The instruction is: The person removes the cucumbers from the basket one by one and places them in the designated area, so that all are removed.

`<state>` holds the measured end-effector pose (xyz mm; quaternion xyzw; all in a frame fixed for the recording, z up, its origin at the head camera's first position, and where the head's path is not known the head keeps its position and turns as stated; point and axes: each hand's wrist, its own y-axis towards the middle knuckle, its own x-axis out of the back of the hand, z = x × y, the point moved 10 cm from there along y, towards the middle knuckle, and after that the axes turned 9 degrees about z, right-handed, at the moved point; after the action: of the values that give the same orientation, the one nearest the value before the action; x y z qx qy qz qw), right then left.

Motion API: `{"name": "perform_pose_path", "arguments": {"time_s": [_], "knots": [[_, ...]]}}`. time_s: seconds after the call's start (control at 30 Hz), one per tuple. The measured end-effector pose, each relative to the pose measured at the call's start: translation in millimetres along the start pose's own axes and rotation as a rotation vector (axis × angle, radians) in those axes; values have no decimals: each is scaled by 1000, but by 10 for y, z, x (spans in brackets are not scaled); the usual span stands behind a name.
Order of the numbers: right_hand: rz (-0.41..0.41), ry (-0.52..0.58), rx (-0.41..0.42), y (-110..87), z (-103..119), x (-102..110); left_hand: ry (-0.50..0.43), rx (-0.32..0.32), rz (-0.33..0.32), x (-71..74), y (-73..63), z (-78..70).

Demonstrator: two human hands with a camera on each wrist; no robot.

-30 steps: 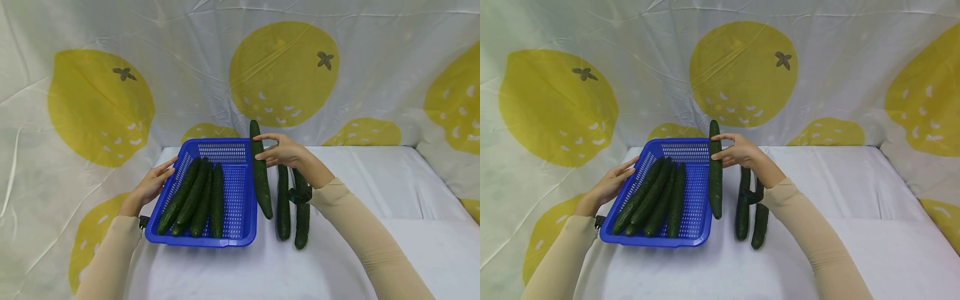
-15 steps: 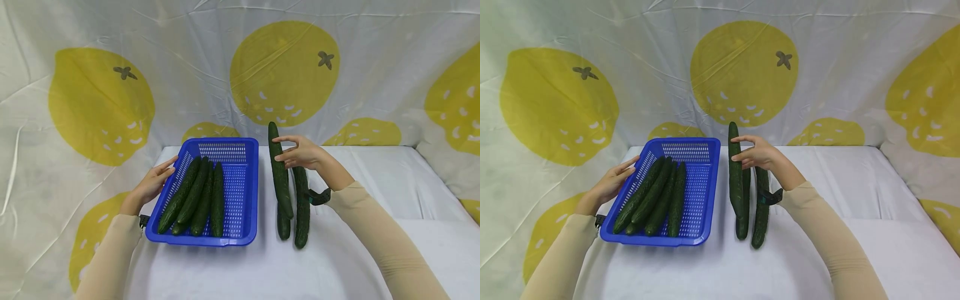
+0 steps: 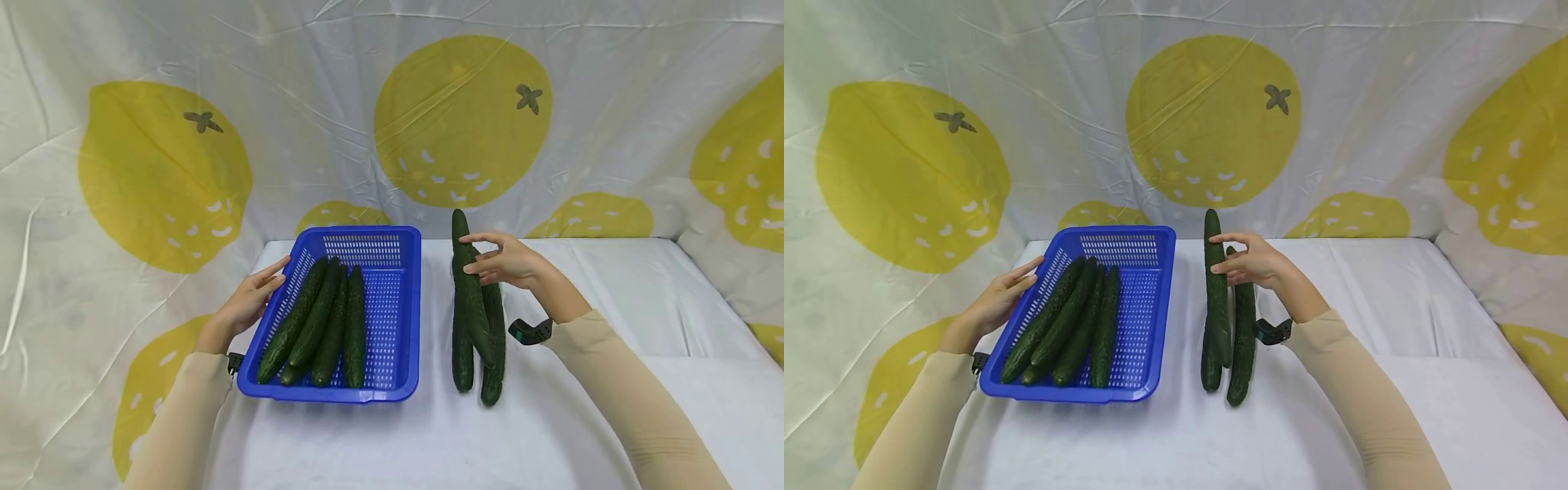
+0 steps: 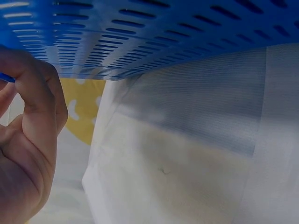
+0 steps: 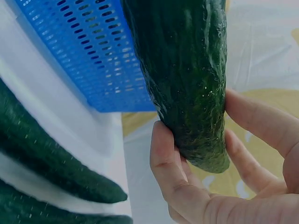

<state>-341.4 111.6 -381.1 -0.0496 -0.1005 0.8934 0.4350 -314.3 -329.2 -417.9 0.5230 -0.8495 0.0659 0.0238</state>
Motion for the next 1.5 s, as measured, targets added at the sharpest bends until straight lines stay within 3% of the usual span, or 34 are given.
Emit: {"name": "perform_pose_path", "arguments": {"time_s": [0.93, 1.27, 1.5], "knots": [[-73, -4, -56, -402, -505, 451, 16, -12, 12, -18, -9, -34], [-136, -65, -77, -521, -678, 634, 26, -4, 8, -13, -13, -26], [-127, -112, -70, -566, -733, 672, 26, 1, 6, 2, -6, -13]]}}
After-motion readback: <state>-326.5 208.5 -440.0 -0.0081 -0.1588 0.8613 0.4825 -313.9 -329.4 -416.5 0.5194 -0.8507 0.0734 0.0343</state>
